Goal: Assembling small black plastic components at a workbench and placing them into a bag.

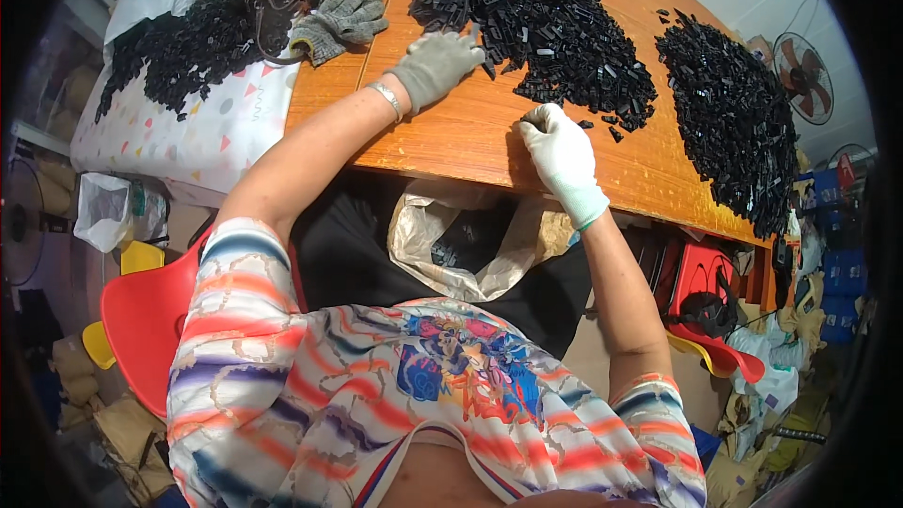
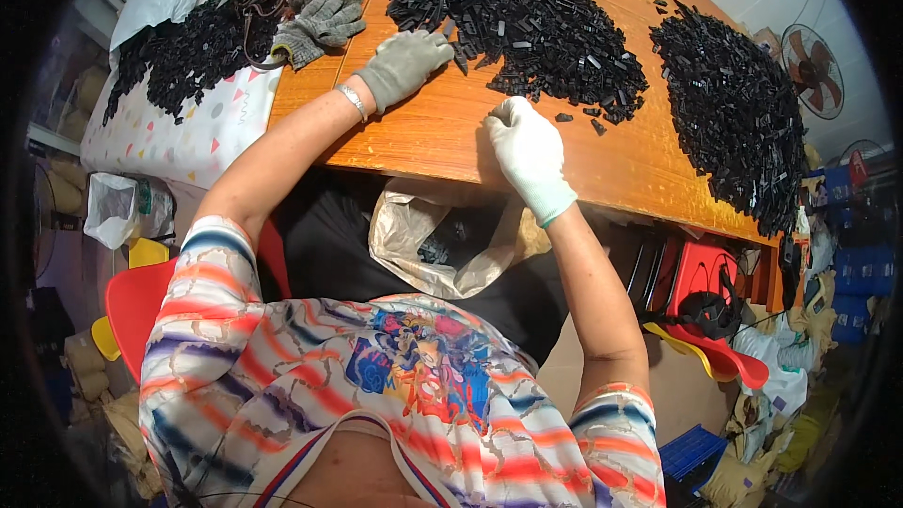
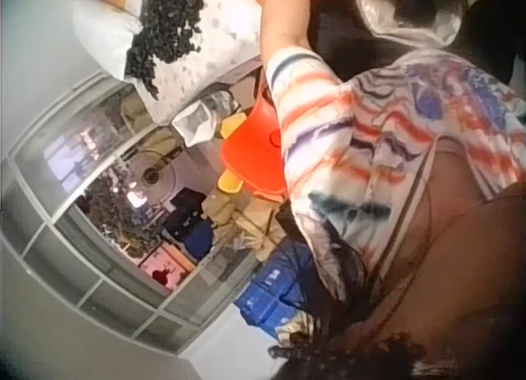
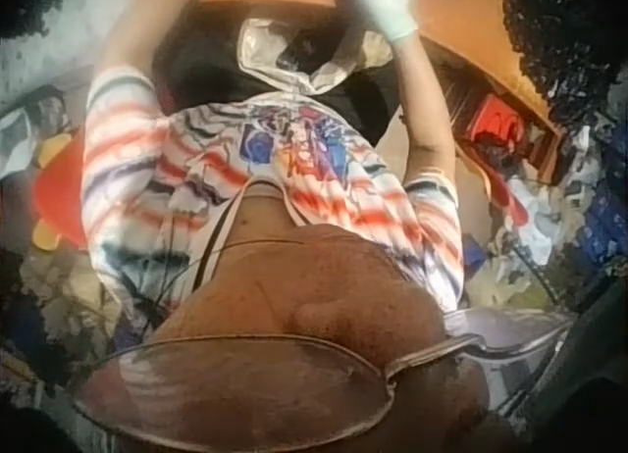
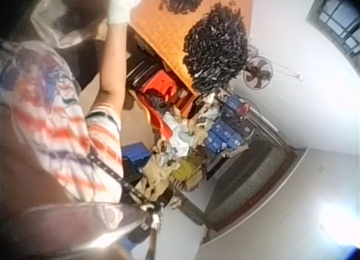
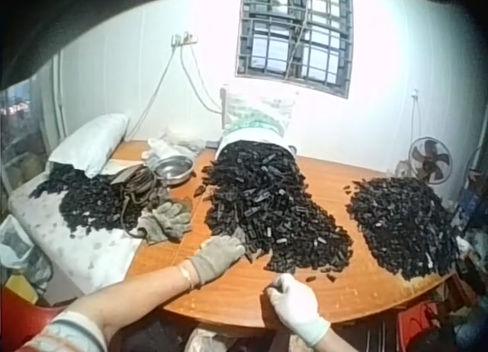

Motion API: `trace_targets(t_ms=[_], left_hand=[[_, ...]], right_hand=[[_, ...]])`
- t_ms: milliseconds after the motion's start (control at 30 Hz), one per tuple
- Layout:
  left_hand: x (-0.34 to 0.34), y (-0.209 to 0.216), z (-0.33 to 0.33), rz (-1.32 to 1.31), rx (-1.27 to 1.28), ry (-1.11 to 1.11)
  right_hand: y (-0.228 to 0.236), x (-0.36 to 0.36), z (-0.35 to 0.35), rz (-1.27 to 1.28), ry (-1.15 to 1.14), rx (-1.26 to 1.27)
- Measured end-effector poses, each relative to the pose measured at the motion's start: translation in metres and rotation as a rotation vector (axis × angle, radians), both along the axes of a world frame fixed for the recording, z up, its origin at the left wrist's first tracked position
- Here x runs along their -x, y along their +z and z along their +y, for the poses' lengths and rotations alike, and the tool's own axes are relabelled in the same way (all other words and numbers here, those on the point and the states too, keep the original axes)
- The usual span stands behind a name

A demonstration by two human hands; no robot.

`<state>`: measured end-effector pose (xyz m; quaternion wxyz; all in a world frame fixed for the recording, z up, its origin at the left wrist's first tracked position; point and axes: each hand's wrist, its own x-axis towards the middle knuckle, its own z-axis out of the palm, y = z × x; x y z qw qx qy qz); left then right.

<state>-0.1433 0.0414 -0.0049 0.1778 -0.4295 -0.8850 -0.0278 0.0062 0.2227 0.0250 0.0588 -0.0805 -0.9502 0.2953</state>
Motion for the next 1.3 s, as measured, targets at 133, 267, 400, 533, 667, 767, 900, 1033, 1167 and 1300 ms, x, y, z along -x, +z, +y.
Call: trace_targets(t_ms=[133,267,400,533,667,767,900,1033,1167,1300], left_hand=[[-0.018,0.001,-0.010,-0.203,-0.232,-0.049],[-0.007,0.011,-0.013,-0.172,-0.294,0.034],[0.006,0.019,-0.003,0.011,0.008,-0.008],[0.017,0.013,-0.007,0.186,0.076,-0.110],[0.007,0.016,-0.013,-0.048,-0.082,-0.032],[-0.018,0.012,-0.015,-0.500,-0.490,0.107],[-0.061,0.013,-0.008,-1.161,-0.959,0.083],[-0.081,0.003,0.001,-1.254,-1.067,0.007],[-0.095,0.009,0.009,-1.332,-1.100,-0.008],[-0.107,0.016,0.008,-1.478,-1.170,0.004]], right_hand=[[-0.012,-0.002,0.005,-0.022,0.011,0.068],[-0.018,-0.004,0.002,-0.058,0.015,0.187],[-0.024,-0.005,0.002,-0.049,0.019,0.323],[-0.018,-0.010,-0.001,-0.082,0.060,0.443],[0.001,-0.014,-0.004,-0.190,0.051,0.667],[-0.008,-0.008,-0.003,-0.115,0.036,0.701],[-0.008,0.002,-0.013,0.073,0.029,0.657],[-0.006,0.015,-0.024,0.207,0.023,0.630],[-0.007,0.017,-0.026,0.286,0.010,0.657],[-0.002,0.013,-0.031,0.261,-0.020,0.698]])
